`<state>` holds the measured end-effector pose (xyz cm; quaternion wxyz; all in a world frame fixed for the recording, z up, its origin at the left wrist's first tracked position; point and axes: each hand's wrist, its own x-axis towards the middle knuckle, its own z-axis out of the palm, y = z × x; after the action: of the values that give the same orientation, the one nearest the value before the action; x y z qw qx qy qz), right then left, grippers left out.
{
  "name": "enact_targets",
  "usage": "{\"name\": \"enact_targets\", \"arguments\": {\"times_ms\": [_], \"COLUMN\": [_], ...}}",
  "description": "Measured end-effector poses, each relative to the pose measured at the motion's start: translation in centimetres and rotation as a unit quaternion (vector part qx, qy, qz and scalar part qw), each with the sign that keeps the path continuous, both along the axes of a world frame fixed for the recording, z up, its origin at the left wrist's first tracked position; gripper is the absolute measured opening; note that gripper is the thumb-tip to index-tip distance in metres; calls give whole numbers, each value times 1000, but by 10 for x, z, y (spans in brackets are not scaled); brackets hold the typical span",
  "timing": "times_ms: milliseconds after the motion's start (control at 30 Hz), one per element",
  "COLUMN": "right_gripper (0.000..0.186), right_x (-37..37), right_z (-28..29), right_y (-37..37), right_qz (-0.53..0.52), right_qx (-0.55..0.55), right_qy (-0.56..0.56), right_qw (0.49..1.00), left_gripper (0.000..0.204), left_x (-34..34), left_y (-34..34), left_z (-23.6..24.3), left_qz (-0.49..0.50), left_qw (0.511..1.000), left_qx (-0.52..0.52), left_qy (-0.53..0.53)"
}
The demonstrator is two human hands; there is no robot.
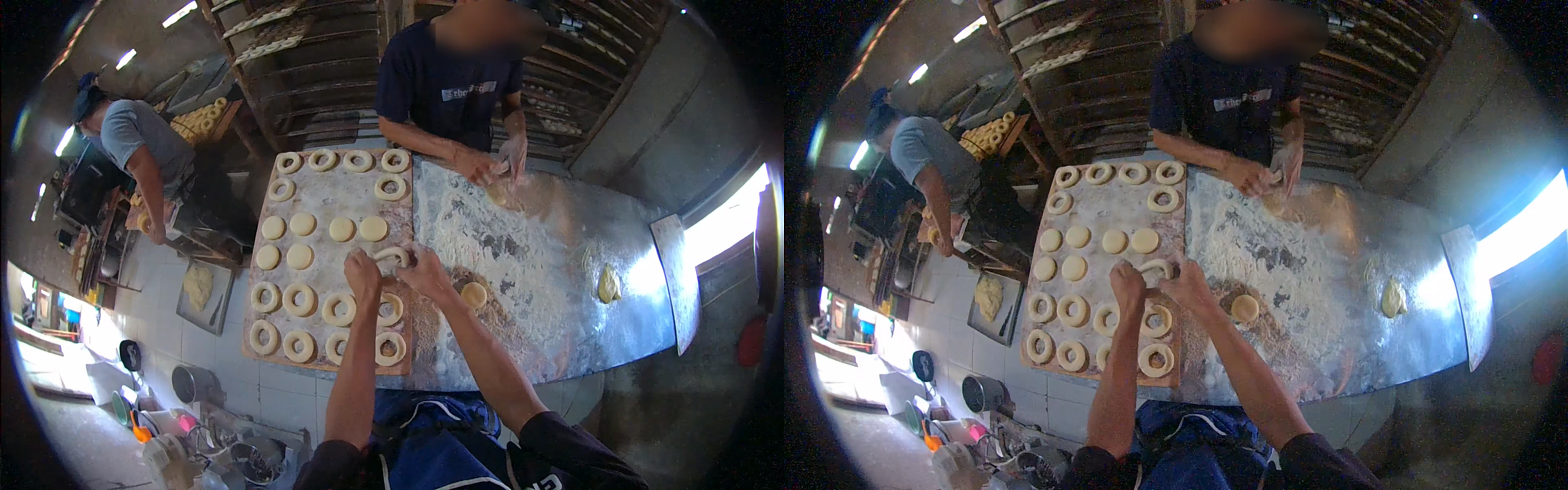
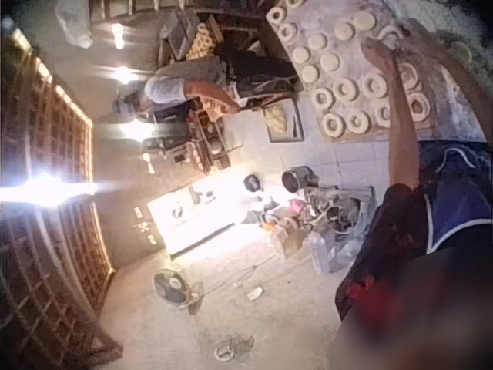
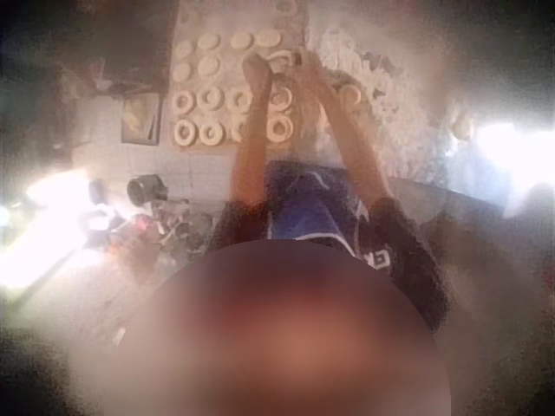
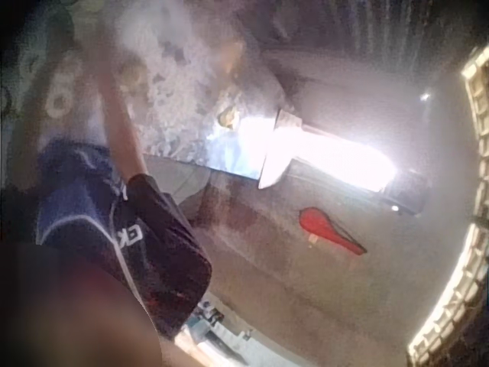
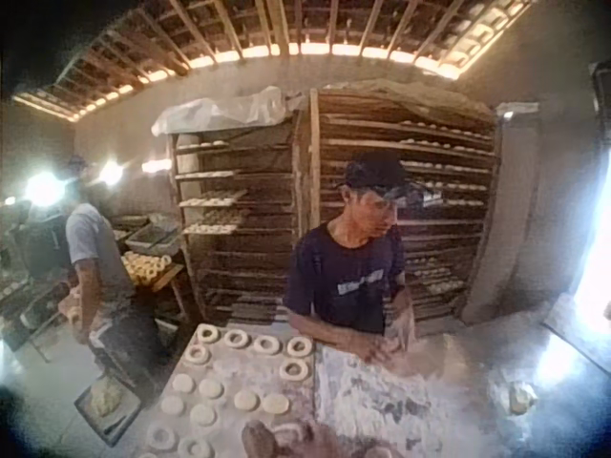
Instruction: The person shapes small dough pieces into rings by hand and places them on a wooden board. They then carry the board to a rack and load it, later retrieving another board and continuing to shape dough.
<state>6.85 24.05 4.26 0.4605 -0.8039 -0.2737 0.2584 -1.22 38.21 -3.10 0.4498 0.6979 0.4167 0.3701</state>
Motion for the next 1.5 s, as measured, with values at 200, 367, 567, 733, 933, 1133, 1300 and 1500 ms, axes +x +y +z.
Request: {"name": "enact_targets", "arguments": {"times_ms": [200, 367, 567, 733, 933, 1133, 1300, 1500], "right_gripper": [94, 68, 48, 40, 34, 39, 58, 63], "right_x": [-11, 7, 11, 14, -6, -16, -16, -1], "right_z": [-41, -57, -65, -53, -33, 5, 14, 14], "right_y": [-53, -144, -173, -190, -191, -218, -244, -292], "right_qz": [-34, -148, -146, -148, -219, -183, -184, -30], "right_qx": [-149, -255, -295, -93, 210, 59, 132, 119], "right_qy": [-142, -228, -322, -102, 166, 5, -15, 64], "right_qw": [978, 928, 887, 979, 938, 981, 974, 990], "left_gripper": [25, 35, 33, 31, 31, 28, 28, 35], "left_x": [-16, -14, 0, -2, -6, -8, -7, -6], "left_y": [40, 49, 45, -8, -154, -210, -246, -293], "left_z": [-14, -19, -27, 1, 50, 66, 56, 47], "left_qz": [-79, -204, -185, -112, -403, -395, -387, -316], "left_qw": [974, 945, 925, 942, 905, 903, 915, 866], "left_qx": [124, 223, 299, 278, -137, -167, -113, -359], "left_qy": [170, 125, 147, 153, 5, 6, -4, -144]}}
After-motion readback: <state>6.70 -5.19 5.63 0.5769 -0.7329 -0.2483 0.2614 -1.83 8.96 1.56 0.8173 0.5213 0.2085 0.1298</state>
